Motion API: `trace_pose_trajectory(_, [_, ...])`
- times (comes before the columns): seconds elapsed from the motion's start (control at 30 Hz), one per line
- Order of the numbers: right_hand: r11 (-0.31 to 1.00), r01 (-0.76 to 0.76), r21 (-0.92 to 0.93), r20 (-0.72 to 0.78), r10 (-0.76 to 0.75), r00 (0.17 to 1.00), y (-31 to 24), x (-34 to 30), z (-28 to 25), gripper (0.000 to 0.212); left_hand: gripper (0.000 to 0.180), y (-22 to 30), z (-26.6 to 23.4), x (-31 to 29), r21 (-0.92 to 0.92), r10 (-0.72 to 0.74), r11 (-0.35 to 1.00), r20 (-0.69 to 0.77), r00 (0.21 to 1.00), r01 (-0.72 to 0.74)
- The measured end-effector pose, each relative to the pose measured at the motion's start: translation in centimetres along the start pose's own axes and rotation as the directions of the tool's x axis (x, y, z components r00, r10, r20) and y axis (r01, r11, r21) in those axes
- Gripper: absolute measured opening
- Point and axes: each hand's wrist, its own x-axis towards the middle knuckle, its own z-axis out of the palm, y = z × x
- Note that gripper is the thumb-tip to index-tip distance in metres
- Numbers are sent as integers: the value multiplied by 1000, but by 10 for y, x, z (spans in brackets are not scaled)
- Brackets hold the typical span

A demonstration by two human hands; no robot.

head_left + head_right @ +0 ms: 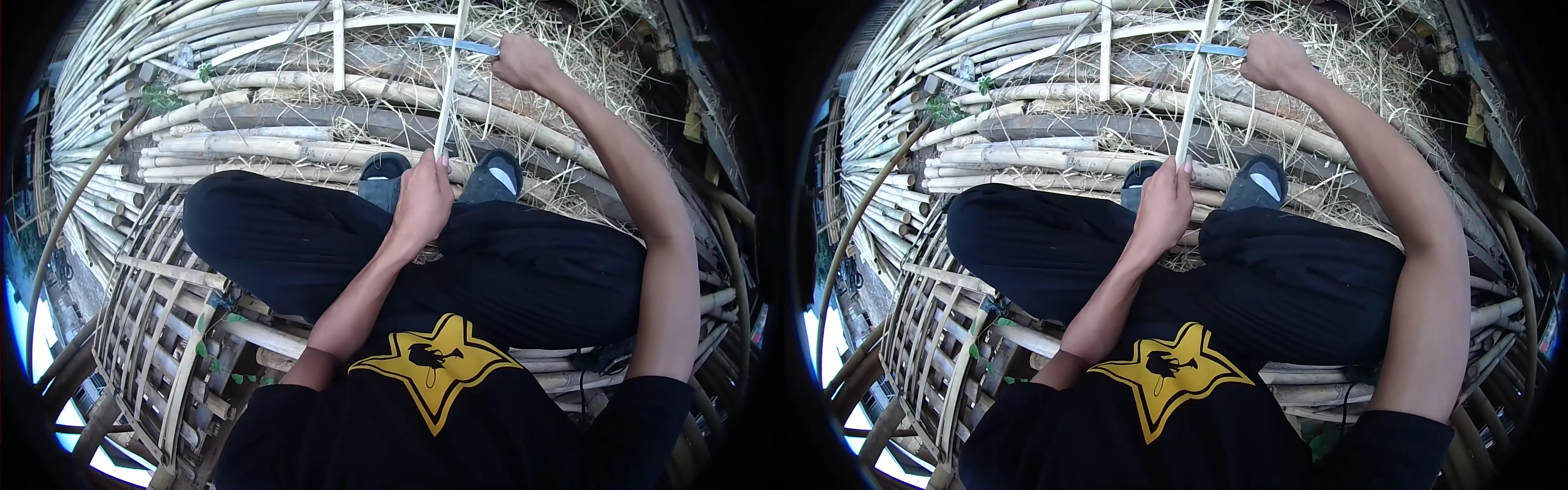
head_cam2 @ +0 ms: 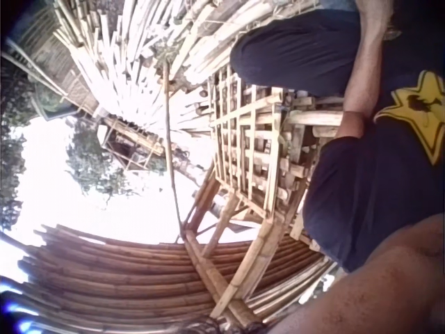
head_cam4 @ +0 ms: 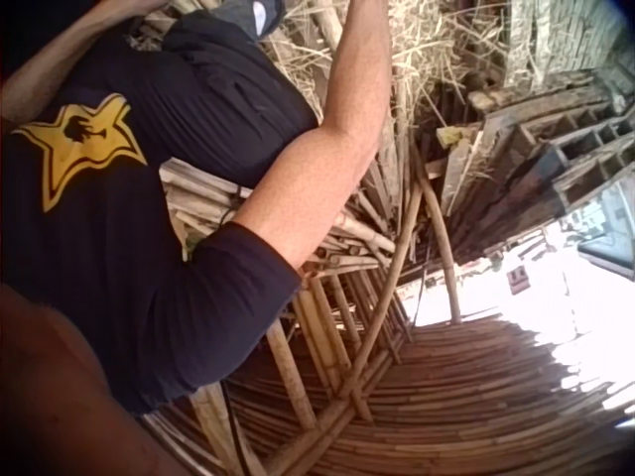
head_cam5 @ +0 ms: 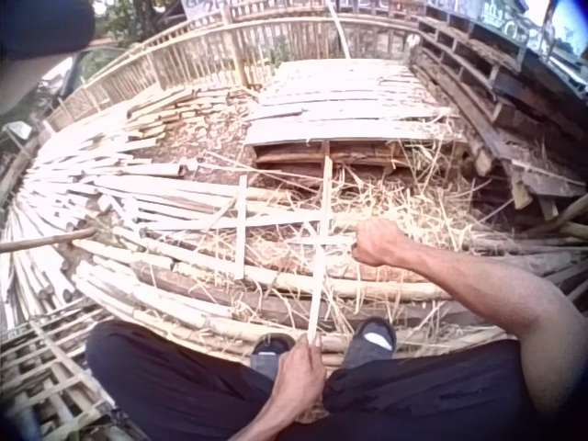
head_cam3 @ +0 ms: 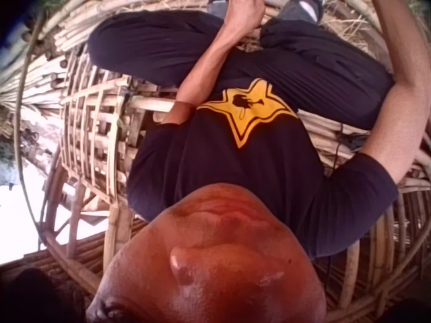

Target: The person holds a strip of bamboo by hand and shaves along its length using a knife.

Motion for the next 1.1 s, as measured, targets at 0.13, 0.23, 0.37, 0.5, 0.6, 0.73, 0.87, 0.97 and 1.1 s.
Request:
trace_pose_trajectory(0.13, [999,49,-22,-88,-50,995,3,3,-4,28,28,4,-1,-1,30,-57,998,32,998,56])
trace_pose_trajectory(0.23, [999,32,-10,-58,-32,998,1,4,-3,27,28,9,-2,-3,40,-37,999,15,999,36])
trace_pose_trajectory(0.37, [998,4,-57,-17,-5,1000,8,9,3,28,27,12,5,-4,81,-37,996,31,999,34])
trace_pose_trajectory(0.5, [996,11,-92,47,-7,999,16,16,7,30,27,14,7,-4,97,-45,994,45,998,40])
trace_pose_trajectory(0.6, [991,21,-132,97,-8,995,19,18,15,29,28,14,6,-5,127,-65,990,77,995,54])
trace_pose_trajectory(0.73, [989,41,-143,119,-24,993,25,16,36,27,27,8,8,-13,149,-59,988,114,992,42])
trace_pose_trajectory(0.87, [984,71,-164,171,-43,984,20,11,36,25,25,6,5,-18,136,-34,991,131,991,16])
trace_pose_trajectory(0.97, [985,82,-150,179,-55,982,18,12,41,25,27,-2,3,-23,157,21,987,97,995,-36])
trace_pose_trajectory(1.1, [973,139,-182,164,-110,980,20,20,44,24,27,11,-8,-32,145,-173,978,184,968,147])
